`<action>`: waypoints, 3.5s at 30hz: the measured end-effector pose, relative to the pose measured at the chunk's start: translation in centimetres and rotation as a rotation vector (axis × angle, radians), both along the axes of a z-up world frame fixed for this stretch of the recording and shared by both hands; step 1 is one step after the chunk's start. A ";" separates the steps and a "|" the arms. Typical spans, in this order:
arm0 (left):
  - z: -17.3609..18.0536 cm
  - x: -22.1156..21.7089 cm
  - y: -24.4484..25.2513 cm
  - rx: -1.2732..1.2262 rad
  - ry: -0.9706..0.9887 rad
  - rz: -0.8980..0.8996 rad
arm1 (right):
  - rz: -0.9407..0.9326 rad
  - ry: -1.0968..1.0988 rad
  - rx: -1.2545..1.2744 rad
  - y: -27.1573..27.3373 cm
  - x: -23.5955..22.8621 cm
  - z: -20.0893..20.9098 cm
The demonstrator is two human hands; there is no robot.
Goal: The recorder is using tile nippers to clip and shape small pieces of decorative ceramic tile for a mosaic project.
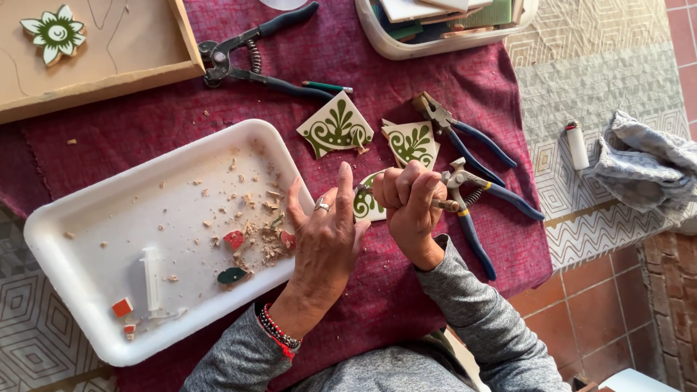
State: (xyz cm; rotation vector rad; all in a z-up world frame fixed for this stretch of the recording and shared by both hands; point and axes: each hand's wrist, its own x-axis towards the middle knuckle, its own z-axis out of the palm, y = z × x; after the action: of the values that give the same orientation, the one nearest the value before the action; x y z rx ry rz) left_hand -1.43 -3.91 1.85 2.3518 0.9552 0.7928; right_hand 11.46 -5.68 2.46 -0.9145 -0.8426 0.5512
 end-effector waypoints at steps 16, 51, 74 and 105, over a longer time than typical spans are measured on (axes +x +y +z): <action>-0.6 0.1 -0.4 0.012 0.013 0.033 | 0.016 -0.078 0.033 0.1 -0.3 -0.6; -1.5 0.7 -0.7 0.035 0.012 0.103 | -0.068 -0.147 -0.081 0.6 -0.7 0.0; -0.9 0.4 -0.5 0.101 -0.025 0.128 | -0.154 -0.203 -0.118 0.0 -2.1 0.2; -0.8 0.2 -0.2 0.146 -0.024 0.109 | -0.422 -0.138 -0.143 -0.9 -3.2 0.8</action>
State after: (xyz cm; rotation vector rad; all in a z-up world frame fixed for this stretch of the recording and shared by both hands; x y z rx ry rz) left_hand -1.21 -4.14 1.04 2.4238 1.0551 0.9602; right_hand 8.31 -6.62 3.27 -1.2336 -0.7107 0.1835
